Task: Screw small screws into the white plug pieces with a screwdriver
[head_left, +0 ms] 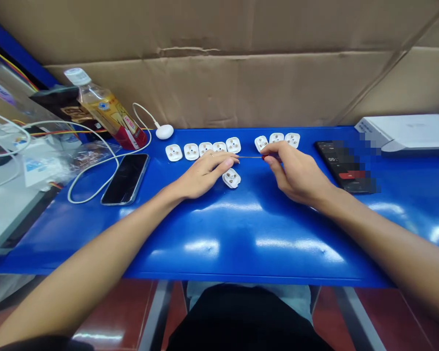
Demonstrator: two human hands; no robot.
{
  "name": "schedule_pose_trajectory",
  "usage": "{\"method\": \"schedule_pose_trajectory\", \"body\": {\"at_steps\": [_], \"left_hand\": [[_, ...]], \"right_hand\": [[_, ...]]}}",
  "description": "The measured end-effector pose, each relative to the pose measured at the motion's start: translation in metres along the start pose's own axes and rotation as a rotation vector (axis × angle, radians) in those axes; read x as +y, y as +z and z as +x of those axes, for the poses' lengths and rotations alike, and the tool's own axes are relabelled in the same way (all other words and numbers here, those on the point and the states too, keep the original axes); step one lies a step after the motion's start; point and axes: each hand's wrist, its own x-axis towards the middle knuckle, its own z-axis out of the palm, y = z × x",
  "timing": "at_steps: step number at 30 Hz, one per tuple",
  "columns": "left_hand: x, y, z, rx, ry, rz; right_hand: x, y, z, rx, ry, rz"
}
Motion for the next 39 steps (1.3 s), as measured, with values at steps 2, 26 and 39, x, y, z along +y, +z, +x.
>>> {"method": "schedule_pose_trajectory", "body": {"at_steps": [2, 26, 39], "left_hand": [[0.000, -0.001, 0.000, 0.009, -0.008, -0.021], [-0.003, -0.010, -0.010, -0.028, -0.051, -0.014], [-0.001, -0.008, -0.011, -0.031, -0.063, 0.000]], "right_hand": [[0.000, -0.002, 0.001, 0.043, -0.018, 0.008], [-0.021, -0.017, -0.003, 0.001, -0.130, 0.021], [-0.024, -0.019, -0.002, 0.005, -0.156, 0.006]]}}
